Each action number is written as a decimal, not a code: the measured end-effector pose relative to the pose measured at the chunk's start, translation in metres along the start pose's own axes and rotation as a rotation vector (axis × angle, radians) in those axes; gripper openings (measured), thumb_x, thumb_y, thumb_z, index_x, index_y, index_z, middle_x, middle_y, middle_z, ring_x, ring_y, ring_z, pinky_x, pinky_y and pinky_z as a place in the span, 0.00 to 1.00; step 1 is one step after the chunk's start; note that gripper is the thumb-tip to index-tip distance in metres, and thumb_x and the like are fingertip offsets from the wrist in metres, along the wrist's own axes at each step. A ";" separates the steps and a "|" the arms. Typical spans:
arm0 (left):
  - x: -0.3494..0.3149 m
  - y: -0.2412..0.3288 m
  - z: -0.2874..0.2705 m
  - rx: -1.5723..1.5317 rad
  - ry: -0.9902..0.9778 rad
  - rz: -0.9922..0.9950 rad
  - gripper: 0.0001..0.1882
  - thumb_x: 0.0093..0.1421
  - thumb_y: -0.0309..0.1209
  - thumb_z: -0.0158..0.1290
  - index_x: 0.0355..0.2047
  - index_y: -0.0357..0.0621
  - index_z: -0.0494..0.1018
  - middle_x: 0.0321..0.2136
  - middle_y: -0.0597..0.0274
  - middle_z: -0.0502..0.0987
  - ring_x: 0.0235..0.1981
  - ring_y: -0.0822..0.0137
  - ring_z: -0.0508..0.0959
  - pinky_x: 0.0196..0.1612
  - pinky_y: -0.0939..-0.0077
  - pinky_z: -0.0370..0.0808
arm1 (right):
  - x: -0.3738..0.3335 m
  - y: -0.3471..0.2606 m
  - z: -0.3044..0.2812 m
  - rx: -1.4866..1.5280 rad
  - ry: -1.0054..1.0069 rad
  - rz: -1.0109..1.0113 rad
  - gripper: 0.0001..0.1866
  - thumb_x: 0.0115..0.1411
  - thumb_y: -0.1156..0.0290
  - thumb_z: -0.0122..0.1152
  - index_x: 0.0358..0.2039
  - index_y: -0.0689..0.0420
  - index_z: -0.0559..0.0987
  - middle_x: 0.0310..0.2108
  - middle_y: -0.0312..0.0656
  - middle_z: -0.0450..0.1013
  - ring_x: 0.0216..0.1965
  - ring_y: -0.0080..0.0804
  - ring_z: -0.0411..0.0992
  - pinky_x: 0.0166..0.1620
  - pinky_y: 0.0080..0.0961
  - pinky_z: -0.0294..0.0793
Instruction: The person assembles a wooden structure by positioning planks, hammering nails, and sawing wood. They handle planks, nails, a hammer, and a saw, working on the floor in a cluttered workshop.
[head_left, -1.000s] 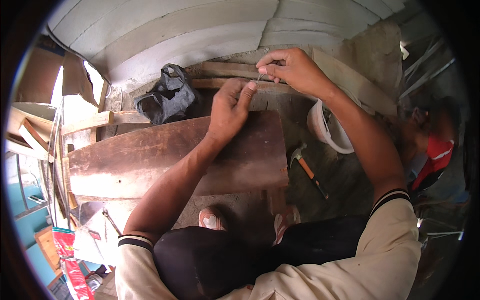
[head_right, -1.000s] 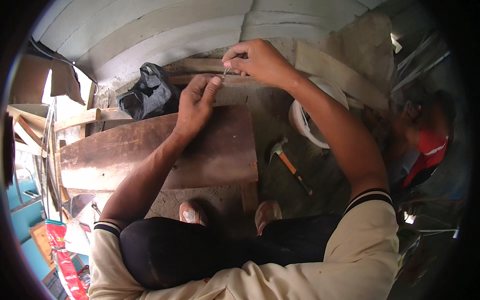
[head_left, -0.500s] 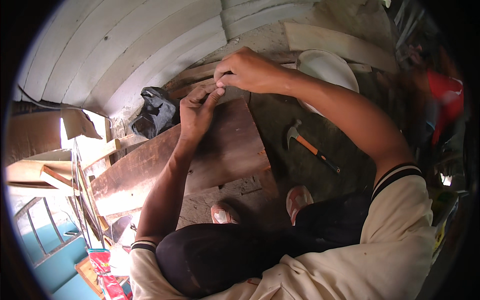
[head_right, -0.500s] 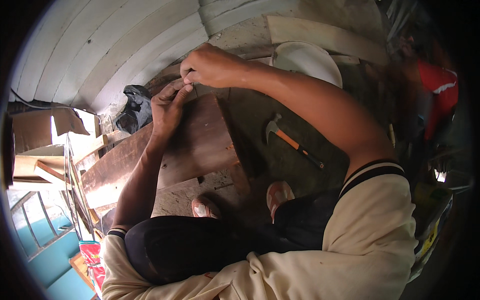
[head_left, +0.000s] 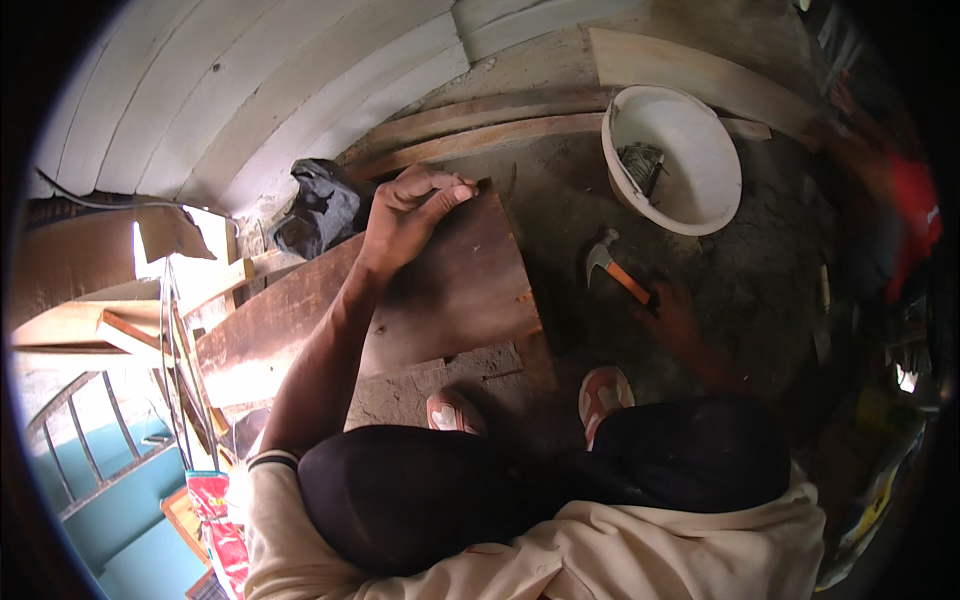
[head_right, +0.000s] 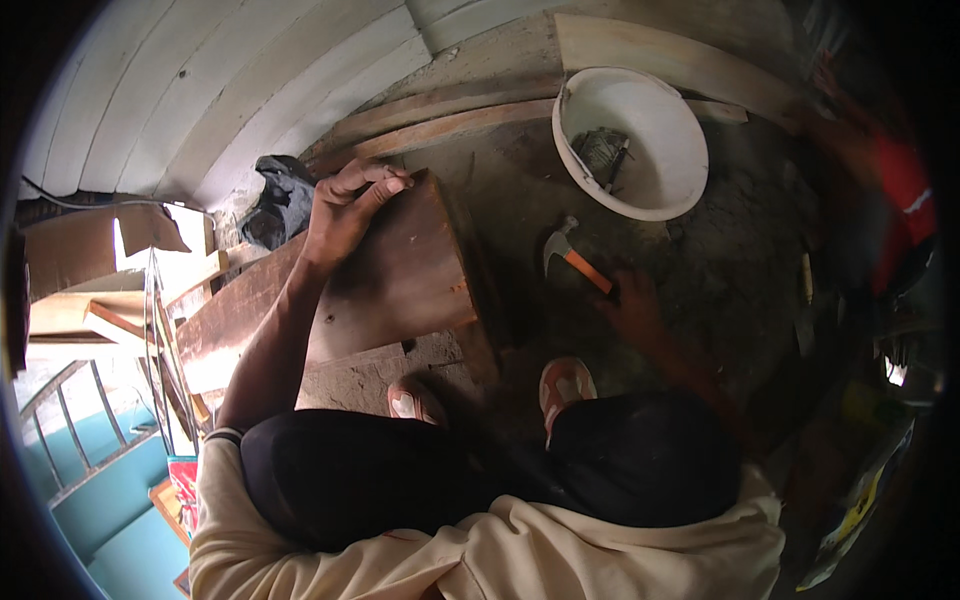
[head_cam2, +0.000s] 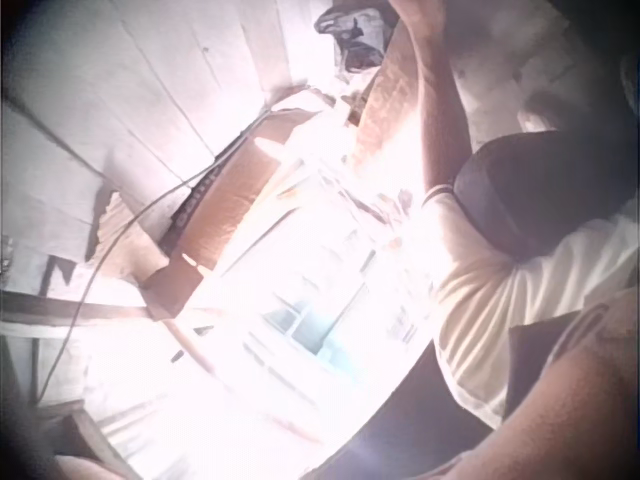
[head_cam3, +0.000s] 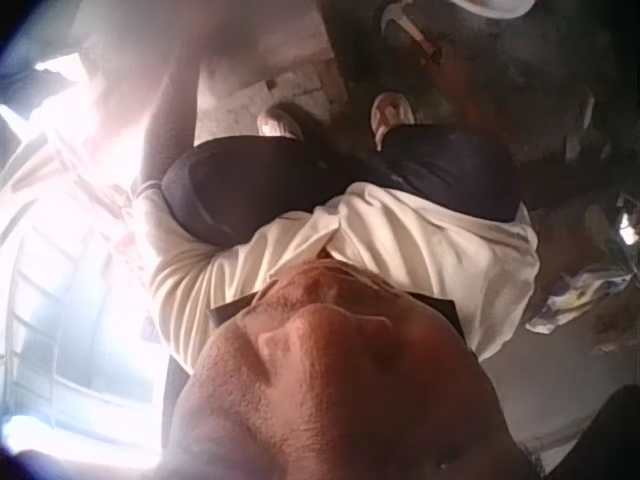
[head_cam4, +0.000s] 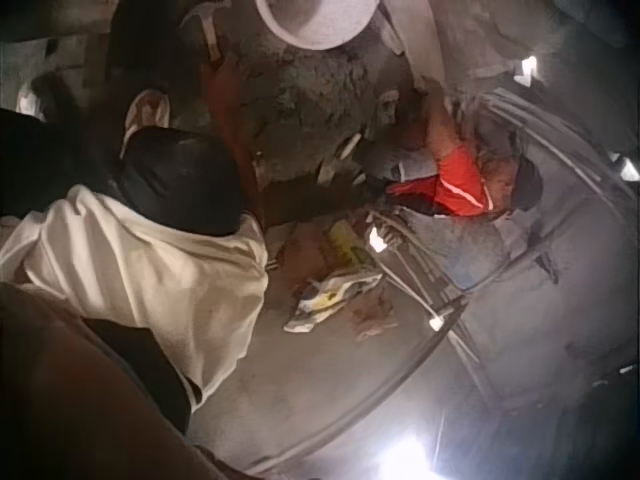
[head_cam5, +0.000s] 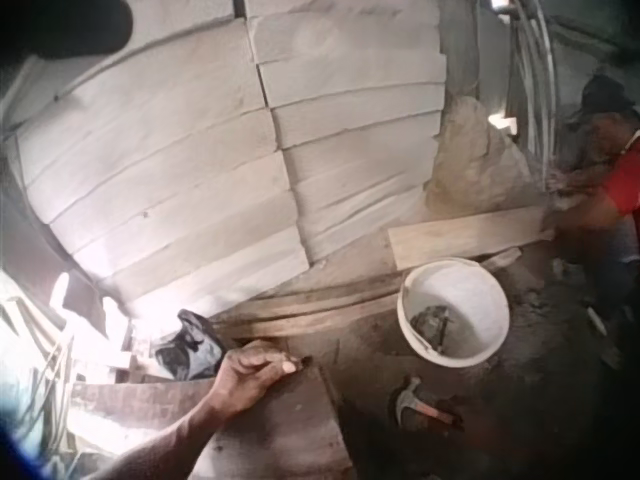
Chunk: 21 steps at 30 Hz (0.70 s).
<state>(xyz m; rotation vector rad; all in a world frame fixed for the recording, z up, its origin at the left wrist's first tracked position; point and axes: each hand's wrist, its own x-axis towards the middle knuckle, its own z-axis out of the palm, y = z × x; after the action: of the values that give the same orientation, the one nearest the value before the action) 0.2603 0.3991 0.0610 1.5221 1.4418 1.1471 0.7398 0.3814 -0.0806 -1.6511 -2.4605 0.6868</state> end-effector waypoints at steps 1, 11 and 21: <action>0.001 0.001 0.001 0.022 -0.009 0.020 0.06 0.67 0.31 0.66 0.42 0.45 0.88 0.41 0.66 0.88 0.46 0.74 0.81 0.55 0.76 0.76 | -0.012 0.016 0.011 0.041 0.004 -0.034 0.27 0.67 0.65 0.70 0.61 0.62 0.72 0.54 0.58 0.71 0.52 0.57 0.76 0.54 0.44 0.80; 0.003 0.002 0.004 0.108 -0.014 0.074 0.08 0.66 0.34 0.67 0.42 0.45 0.89 0.39 0.67 0.90 0.44 0.73 0.80 0.54 0.74 0.76 | -0.035 0.003 -0.019 0.210 -0.037 0.178 0.23 0.73 0.63 0.64 0.61 0.62 0.72 0.48 0.57 0.79 0.47 0.48 0.80 0.53 0.40 0.78; 0.003 0.000 0.006 0.044 -0.034 0.073 0.08 0.67 0.35 0.67 0.42 0.46 0.89 0.39 0.67 0.89 0.45 0.72 0.81 0.54 0.72 0.77 | 0.021 -0.146 -0.178 0.538 -0.066 -0.117 0.19 0.77 0.63 0.58 0.60 0.63 0.73 0.25 0.42 0.71 0.25 0.32 0.70 0.33 0.36 0.71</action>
<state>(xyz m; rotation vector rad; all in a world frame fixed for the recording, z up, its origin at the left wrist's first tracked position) 0.2656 0.4027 0.0600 1.6290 1.4069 1.1340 0.6647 0.4099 0.1362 -1.2844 -2.1216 1.2618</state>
